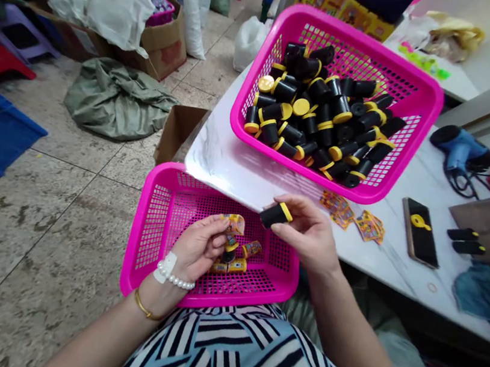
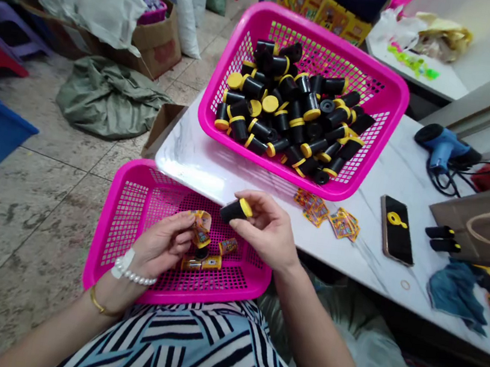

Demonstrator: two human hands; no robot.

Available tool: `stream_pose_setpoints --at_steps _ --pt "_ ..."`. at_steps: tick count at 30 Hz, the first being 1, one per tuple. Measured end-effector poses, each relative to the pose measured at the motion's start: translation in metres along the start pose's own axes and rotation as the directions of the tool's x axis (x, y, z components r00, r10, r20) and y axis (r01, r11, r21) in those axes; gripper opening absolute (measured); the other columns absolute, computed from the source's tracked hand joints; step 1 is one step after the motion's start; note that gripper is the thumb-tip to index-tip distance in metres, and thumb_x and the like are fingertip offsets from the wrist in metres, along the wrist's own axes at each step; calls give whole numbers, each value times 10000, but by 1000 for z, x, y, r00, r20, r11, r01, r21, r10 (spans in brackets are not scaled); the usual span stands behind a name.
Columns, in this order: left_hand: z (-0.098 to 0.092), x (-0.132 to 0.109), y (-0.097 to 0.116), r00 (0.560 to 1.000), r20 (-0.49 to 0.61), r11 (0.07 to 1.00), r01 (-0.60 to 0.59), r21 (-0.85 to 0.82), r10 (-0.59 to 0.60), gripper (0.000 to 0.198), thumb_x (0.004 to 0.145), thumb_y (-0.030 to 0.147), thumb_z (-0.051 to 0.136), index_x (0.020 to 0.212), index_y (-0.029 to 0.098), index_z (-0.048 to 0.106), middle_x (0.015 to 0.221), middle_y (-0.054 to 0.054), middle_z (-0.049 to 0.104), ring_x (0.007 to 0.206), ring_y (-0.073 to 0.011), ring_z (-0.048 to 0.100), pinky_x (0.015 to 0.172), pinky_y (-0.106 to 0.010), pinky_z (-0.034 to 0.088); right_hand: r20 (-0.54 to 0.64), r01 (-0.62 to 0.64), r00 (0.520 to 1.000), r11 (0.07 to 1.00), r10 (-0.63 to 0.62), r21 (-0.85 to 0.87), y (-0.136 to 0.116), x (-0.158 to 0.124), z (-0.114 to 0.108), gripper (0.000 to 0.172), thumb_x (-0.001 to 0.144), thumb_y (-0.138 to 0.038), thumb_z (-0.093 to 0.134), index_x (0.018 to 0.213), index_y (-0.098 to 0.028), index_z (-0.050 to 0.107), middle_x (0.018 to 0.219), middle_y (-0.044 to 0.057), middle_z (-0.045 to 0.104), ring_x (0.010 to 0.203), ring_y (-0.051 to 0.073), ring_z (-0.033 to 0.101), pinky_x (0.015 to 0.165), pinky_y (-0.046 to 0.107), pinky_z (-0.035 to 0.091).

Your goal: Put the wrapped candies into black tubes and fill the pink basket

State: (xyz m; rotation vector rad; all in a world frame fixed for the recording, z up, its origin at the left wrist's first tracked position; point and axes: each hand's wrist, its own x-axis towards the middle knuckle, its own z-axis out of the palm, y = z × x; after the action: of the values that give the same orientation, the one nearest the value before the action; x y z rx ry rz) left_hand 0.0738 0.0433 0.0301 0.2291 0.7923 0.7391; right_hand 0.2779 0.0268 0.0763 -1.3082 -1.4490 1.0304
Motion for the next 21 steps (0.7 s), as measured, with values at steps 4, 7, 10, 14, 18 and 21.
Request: stream_pose_setpoints --at_steps 4,7,10,14,18,21 --pt "1 1 -1 1000 -2 999 20 -47 -20 159 723 136 755 833 82 654 754 -17 641 420 20 348 329 -87 182 -23 -79 996 975 86 207 14 -15 19 398 751 -447 775 1046 -251 594 1030 44 713 953 208 695 857 382 575" --pt "1 0 -3 1000 -4 997 30 -75 -30 171 705 125 771 794 95 629 671 26 572 413 13 363 326 -86 178 65 -105 994 965 92 241 15 -16 25 399 763 -437 773 1072 -236 618 1137 66 703 1031 210 681 902 391 572" --pt "1 -1 -4 999 16 995 47 -87 -46 180 705 134 778 789 99 623 658 36 550 410 13 368 320 -85 171 114 -144 986 962 120 230 13 -13 27 376 778 -432 758 1062 -225 624 1141 70 710 1009 198 688 876 375 585" --pt "0 -1 -5 997 34 995 66 -73 -63 174 727 170 768 818 83 649 698 6 598 408 16 372 317 -80 186 69 -205 979 950 194 237 13 -14 31 286 804 -376 735 978 -215 576 1042 62 744 886 172 720 799 335 602" --pt "-1 0 -5 999 2 995 54 -87 -54 152 731 158 761 786 88 638 643 28 572 387 13 364 300 -82 192 2 -144 989 980 145 138 15 -23 39 268 813 -301 717 998 -217 543 1088 79 730 913 180 716 792 325 599" --pt "0 1 -6 999 -21 994 43 -99 -45 130 780 176 721 760 101 617 616 28 573 380 2 374 288 -85 207 -99 -36 995 998 30 -60 20 -31 45 280 819 -274 705 1053 -227 559 1082 73 715 924 190 704 829 350 584"
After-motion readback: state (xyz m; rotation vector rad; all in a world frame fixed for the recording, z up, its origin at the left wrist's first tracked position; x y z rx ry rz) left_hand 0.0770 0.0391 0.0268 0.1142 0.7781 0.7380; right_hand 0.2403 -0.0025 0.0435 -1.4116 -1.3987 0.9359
